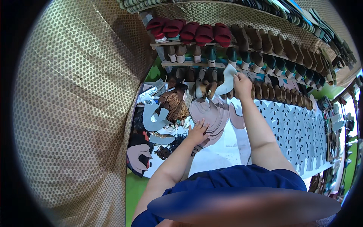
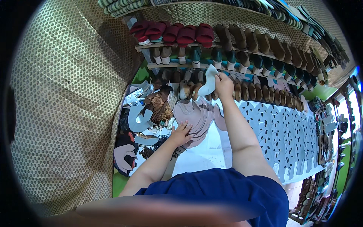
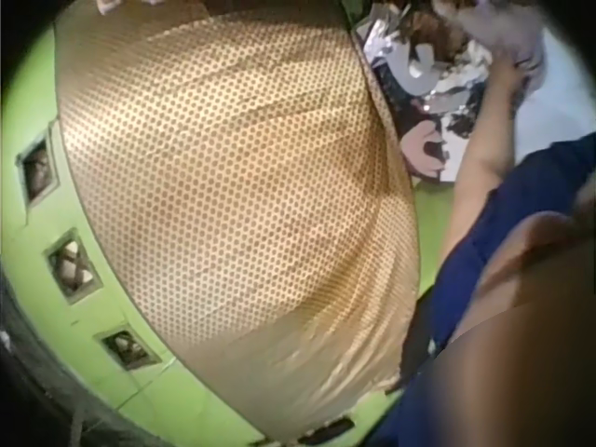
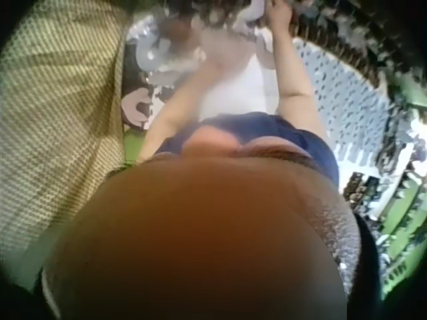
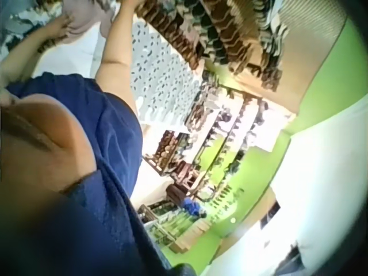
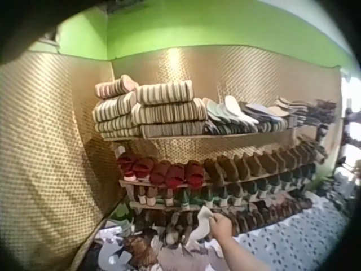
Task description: Applying adhesive to shoe upper patterns on a workbench in a shoe factory.
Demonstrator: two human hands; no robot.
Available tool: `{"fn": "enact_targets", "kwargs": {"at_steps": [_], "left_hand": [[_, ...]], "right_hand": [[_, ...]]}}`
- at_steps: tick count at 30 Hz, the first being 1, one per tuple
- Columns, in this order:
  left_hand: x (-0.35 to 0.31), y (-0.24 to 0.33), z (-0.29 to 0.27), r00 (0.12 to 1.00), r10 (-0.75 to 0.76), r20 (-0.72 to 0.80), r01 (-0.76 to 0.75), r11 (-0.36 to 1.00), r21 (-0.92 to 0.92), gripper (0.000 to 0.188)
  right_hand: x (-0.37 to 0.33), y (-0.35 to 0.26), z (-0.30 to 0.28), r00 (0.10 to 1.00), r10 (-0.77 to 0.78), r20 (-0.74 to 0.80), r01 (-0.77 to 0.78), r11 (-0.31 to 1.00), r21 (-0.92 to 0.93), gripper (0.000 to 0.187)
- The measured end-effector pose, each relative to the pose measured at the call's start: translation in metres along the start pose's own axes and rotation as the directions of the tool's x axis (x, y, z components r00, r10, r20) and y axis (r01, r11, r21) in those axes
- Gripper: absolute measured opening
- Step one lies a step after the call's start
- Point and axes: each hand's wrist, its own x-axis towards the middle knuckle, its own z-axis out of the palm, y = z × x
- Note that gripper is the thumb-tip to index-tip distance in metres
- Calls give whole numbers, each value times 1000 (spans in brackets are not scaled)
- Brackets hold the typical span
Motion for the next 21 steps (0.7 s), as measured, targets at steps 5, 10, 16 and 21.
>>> {"fn": "enact_targets", "kwargs": {"at_steps": [5, 10, 16, 21], "left_hand": [[-25, -22, -26, 987, 93, -129, -93, 996, 5, 60], [-102, -48, -31, 966, -20, -259, 14, 1000, -28, 69], [-210, -93, 16, 929, -211, -305, 215, 976, -19, 77], [-262, -99, 53, 913, -324, -249, 310, 946, -94, 88]], "right_hand": [[-27, -23, -33, 995, 95, 23, -94, 995, -24, 29], [-46, 3, -61, 978, 198, 62, -203, 974, 97, 30], [-74, 22, -90, 942, 318, 109, -333, 929, 161, 31], [-109, -53, -100, 992, -116, 38, 118, 991, -63, 25]]}}
